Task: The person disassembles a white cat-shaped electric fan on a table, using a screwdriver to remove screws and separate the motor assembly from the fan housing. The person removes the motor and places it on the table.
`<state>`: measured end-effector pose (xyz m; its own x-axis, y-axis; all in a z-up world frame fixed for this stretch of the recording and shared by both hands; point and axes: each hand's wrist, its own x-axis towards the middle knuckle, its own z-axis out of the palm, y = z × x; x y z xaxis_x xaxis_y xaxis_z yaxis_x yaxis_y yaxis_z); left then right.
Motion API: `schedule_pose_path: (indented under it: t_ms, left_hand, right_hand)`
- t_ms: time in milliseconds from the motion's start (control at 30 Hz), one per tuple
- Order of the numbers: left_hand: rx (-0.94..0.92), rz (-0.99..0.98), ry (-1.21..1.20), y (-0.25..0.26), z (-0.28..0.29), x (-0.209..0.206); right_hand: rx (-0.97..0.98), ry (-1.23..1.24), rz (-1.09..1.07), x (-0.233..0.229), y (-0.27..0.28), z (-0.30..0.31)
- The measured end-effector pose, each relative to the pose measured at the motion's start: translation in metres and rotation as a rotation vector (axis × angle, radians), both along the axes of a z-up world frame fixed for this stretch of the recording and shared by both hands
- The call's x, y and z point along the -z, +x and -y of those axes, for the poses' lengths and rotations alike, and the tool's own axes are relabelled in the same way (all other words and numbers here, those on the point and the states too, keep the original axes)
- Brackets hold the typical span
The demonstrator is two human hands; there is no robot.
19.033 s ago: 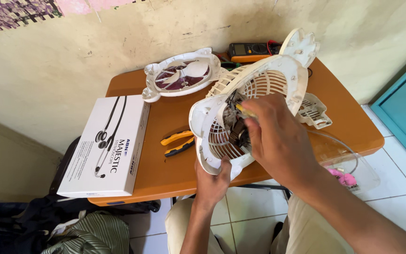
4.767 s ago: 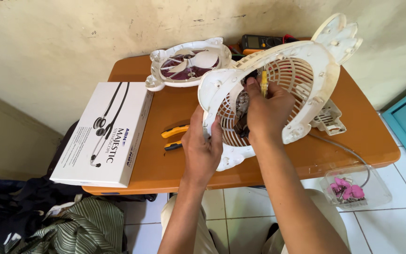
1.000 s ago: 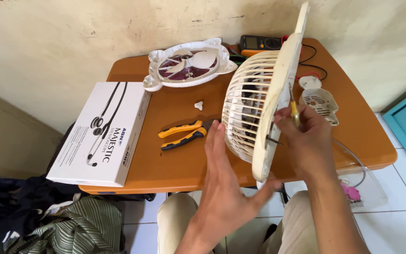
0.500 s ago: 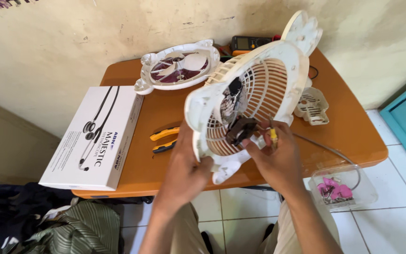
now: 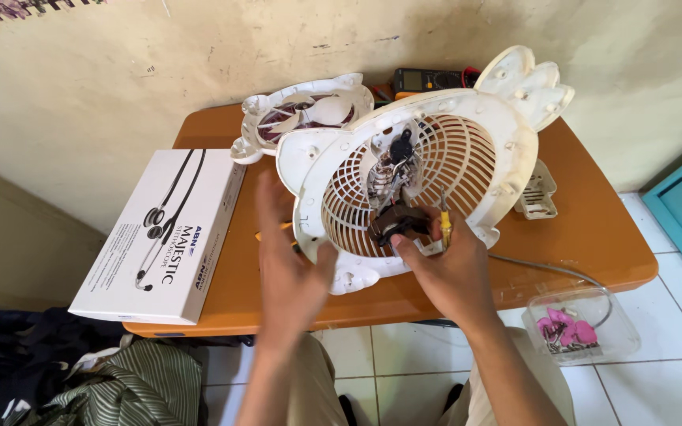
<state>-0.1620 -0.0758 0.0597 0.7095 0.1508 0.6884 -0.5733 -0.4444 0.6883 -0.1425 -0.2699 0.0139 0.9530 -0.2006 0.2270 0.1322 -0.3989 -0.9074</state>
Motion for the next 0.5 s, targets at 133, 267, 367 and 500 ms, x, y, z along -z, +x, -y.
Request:
schedule_pose_path:
  t_ms: [133, 267, 367, 500]
  left_hand:
    - [-0.175, 0.135, 0.175, -0.038, 0.030, 0.016]
    - [-0.003, -0.093, 0.276, -0.033, 0.055, 0.028]
    - [0.056, -0.148, 0.285, -0.012, 0.059, 0.023]
    - [0.063, -0.178, 0.300, -0.001, 0.067, 0.021]
  right_hand:
    - [-0.037, 0.029, 0.167, 0.003, 0.002, 0.001]
    - [-0.036, 0.038, 0.122, 0.005, -0.001, 0.004]
    - [-0.091, 0.269, 0.060, 0.005, 0.002, 0.009]
    - [-0.067, 0.321, 0.034, 0.022, 0.000, 0.011]
